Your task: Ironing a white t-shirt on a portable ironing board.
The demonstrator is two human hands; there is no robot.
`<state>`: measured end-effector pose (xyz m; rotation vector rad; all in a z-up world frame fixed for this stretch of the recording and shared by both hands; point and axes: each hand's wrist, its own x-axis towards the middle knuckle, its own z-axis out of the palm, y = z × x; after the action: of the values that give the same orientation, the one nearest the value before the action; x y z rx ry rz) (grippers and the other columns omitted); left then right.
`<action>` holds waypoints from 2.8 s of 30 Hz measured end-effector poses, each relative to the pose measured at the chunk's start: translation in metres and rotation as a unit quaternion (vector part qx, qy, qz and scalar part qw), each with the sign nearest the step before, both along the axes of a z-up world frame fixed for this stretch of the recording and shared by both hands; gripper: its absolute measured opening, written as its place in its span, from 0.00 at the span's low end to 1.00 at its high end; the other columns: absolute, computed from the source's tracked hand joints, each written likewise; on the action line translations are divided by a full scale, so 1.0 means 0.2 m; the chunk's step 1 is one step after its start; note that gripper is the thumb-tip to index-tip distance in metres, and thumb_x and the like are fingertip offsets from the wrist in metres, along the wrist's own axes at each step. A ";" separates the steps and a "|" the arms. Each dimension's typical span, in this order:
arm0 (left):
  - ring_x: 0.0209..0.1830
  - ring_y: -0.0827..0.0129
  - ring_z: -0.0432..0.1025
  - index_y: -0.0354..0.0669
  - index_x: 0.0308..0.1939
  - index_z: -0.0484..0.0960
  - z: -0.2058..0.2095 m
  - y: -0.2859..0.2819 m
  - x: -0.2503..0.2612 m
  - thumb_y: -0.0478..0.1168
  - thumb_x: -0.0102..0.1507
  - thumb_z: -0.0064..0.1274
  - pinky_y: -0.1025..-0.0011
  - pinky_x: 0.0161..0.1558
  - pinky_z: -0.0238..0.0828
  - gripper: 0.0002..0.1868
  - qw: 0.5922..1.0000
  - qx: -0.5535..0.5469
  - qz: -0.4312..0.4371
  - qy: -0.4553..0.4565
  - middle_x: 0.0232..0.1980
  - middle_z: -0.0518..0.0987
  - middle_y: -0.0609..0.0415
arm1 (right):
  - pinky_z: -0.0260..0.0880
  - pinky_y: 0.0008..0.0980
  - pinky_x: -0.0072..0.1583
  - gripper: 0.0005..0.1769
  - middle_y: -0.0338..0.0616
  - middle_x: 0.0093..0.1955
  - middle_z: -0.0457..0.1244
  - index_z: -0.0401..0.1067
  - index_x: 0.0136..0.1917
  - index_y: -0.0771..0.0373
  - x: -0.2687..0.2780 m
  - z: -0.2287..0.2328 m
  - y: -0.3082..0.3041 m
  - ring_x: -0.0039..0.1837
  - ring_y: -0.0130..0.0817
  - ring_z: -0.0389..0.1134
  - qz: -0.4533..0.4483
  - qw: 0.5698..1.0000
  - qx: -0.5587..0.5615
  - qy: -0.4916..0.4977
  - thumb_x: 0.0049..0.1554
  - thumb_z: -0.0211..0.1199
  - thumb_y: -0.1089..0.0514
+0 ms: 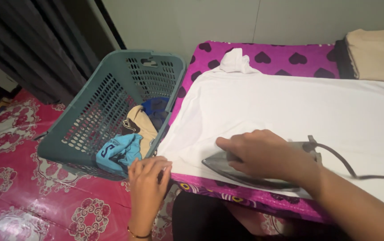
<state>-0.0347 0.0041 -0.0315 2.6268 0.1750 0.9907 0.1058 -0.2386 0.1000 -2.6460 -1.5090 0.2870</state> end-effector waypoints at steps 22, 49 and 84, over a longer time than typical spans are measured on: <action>0.66 0.53 0.67 0.47 0.45 0.83 -0.13 -0.27 -0.01 0.45 0.59 0.58 0.37 0.75 0.44 0.12 0.994 0.083 0.071 -0.018 0.59 0.77 0.55 | 0.72 0.48 0.42 0.22 0.51 0.40 0.69 0.66 0.58 0.61 0.03 -0.06 -0.02 0.43 0.51 0.73 0.015 0.996 0.084 -0.030 0.52 0.65 0.55; 0.74 0.50 0.64 0.38 0.63 0.76 -0.22 -0.94 0.07 0.44 0.60 0.58 0.40 0.75 0.48 0.28 0.975 -0.023 -0.223 -0.003 0.69 0.74 0.46 | 0.69 0.52 0.51 0.24 0.50 0.45 0.69 0.62 0.62 0.58 0.21 -0.04 -0.16 0.52 0.55 0.71 -0.100 0.993 0.053 -0.045 0.56 0.64 0.50; 0.76 0.48 0.63 0.47 0.67 0.78 -0.14 -1.20 0.18 0.50 0.65 0.55 0.41 0.73 0.53 0.27 0.947 0.035 -0.317 0.025 0.74 0.73 0.46 | 0.71 0.53 0.52 0.22 0.51 0.46 0.70 0.67 0.57 0.53 0.60 -0.08 -0.46 0.52 0.54 0.72 -0.267 0.959 0.019 -0.098 0.52 0.67 0.48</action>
<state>0.0019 -0.2353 -0.0598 2.4928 -0.6650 0.7038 0.2254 -0.3305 0.0846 -2.9801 -0.7627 -0.0477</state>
